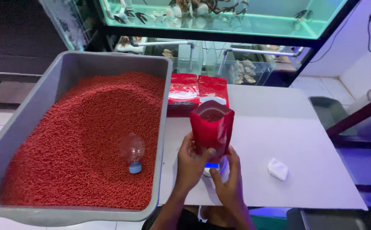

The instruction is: The person scoops red fish food pellets from a large bin into a small red bag using a plastic scoop, then places the bag on a digital scale to weigh it.

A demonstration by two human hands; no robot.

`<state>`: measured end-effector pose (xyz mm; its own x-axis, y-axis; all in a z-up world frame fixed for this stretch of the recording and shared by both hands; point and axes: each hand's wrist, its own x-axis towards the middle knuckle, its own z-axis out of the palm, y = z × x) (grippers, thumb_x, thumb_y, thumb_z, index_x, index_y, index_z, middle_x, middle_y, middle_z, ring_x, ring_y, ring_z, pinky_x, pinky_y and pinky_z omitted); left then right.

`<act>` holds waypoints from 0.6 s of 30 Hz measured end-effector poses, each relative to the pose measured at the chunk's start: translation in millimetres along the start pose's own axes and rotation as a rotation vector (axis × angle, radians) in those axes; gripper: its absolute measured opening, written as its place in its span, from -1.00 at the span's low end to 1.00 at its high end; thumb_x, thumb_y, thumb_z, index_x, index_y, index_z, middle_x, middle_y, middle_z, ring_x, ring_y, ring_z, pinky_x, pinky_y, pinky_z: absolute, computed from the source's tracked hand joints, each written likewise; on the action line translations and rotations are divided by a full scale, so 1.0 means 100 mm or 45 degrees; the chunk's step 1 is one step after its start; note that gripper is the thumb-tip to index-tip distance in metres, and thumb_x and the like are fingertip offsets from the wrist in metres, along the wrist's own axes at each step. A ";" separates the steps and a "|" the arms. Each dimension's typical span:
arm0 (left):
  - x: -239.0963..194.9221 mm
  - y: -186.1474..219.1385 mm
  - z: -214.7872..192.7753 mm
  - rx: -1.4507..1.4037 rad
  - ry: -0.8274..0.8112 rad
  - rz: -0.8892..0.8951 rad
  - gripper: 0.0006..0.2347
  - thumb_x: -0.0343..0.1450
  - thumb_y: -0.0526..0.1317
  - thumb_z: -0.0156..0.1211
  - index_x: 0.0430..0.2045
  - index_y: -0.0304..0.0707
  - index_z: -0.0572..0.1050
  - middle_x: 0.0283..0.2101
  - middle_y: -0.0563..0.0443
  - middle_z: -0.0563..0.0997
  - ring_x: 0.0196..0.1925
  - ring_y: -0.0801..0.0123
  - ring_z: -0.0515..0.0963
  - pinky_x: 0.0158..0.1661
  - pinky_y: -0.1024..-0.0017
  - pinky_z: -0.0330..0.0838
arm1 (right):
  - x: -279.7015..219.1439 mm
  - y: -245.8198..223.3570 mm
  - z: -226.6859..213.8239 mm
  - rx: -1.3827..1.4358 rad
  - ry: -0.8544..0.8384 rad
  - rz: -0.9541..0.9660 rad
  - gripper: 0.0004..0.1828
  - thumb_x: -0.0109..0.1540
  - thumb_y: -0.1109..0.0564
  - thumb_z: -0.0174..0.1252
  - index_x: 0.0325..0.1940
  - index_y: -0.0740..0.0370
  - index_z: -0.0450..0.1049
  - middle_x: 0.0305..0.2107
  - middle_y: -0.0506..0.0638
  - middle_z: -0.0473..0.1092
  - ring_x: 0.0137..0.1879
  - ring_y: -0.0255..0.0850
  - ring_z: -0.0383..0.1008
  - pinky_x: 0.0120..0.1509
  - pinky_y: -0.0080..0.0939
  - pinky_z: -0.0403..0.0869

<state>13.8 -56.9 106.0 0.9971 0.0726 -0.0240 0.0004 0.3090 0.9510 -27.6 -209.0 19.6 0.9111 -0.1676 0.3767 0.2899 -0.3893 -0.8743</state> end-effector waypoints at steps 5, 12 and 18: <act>-0.36 0.06 0.01 -0.368 0.058 0.072 -0.44 0.37 -0.26 0.52 0.30 -0.30 0.46 0.14 -0.19 0.76 0.14 0.17 0.77 0.13 0.25 0.72 | -0.04 0.09 0.12 0.364 0.057 -0.269 0.03 0.28 0.32 0.36 0.75 0.26 -0.03 0.67 0.34 0.09 0.65 0.12 0.34 0.64 0.03 0.47; -0.64 0.03 0.07 -0.800 0.146 0.241 -0.36 0.47 -0.31 0.46 0.48 -0.17 0.26 0.19 -0.20 0.69 0.15 0.24 0.71 0.12 0.27 0.59 | 0.08 -0.47 0.03 0.406 0.153 -0.518 0.10 0.21 0.24 0.45 0.72 0.25 -0.01 0.52 0.43 0.27 0.67 0.18 0.36 0.74 0.17 0.46; -0.73 0.24 0.09 -0.949 0.186 0.120 -0.41 0.56 -0.31 0.25 0.57 -0.10 0.25 0.25 -0.25 0.67 0.22 0.19 0.69 0.20 0.20 0.63 | 0.26 -1.02 -0.14 0.292 0.114 -0.631 0.14 0.22 0.21 0.45 0.77 0.08 -0.04 0.51 0.52 0.30 0.60 0.21 0.41 0.48 0.06 0.60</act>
<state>-58.5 -63.6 133.6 0.9701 0.2388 -0.0429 -0.1874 0.8495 0.4932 -38.1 -186.7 122.6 0.6238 -0.0946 0.7758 0.7431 -0.2359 -0.6263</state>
